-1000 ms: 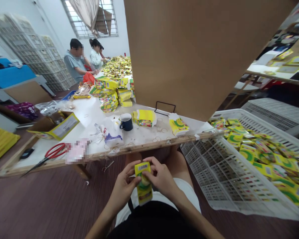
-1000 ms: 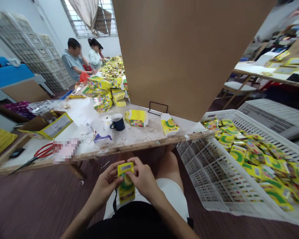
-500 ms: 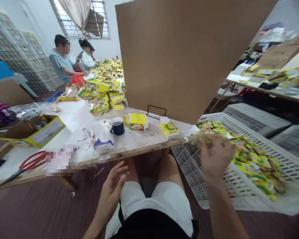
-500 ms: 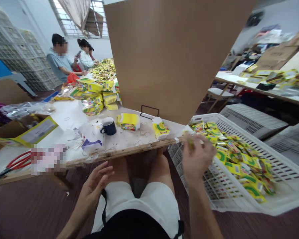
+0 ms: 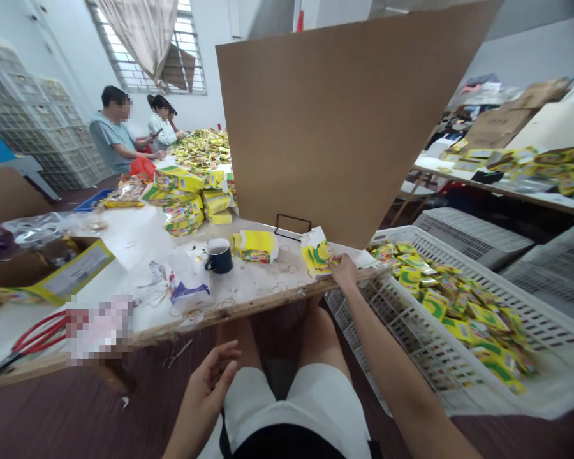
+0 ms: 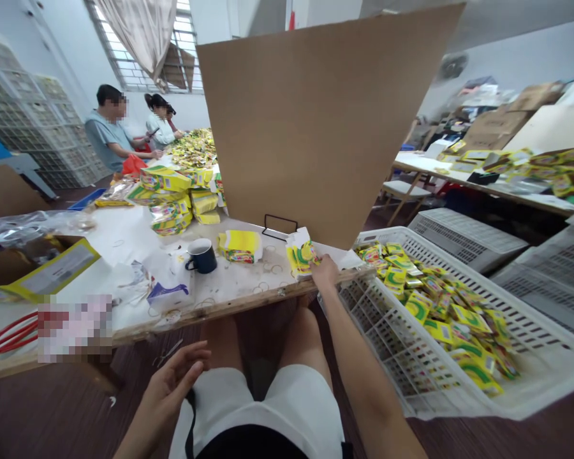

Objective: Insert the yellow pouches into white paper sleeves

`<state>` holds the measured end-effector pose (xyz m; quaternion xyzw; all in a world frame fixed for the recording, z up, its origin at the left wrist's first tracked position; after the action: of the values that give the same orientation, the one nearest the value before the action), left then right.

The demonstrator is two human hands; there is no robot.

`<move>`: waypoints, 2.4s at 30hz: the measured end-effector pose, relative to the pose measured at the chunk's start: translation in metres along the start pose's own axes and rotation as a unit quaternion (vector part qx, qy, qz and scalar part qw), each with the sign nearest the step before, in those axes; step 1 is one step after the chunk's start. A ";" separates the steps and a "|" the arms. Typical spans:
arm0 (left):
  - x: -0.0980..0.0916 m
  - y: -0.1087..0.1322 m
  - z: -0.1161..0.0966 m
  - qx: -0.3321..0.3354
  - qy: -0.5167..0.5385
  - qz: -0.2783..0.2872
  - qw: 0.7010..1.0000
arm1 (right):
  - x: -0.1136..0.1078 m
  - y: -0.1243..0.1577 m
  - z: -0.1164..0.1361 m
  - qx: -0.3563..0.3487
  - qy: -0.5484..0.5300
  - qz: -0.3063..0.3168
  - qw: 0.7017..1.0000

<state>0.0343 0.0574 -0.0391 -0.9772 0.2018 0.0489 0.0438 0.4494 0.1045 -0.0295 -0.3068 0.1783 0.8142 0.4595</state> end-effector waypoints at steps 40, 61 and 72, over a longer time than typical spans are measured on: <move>0.030 0.019 -0.014 -0.238 0.370 0.048 0.897 | 0.026 0.275 0.059 -0.178 -0.334 0.370 0.848; 0.023 0.006 -0.015 -0.004 0.169 -0.011 0.986 | 0.044 0.273 0.036 -0.111 -0.356 0.367 0.853; 0.032 0.015 -0.021 -0.033 0.278 0.143 0.949 | 0.032 0.260 0.037 -0.135 -0.342 0.454 0.812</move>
<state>0.0590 0.0292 -0.0231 -0.9141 0.3414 -0.2122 -0.0535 0.2018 0.0121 -0.0207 0.0481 0.0168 0.9984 0.0231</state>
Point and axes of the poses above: each hand's wrist, its own y-axis away from the middle knuckle, its own x-axis out of the palm, z = x × y, the point moved 5 cm from there along -y, towards the middle knuckle, and after that the axes turned 10 degrees about x, right-handed, at the moved point
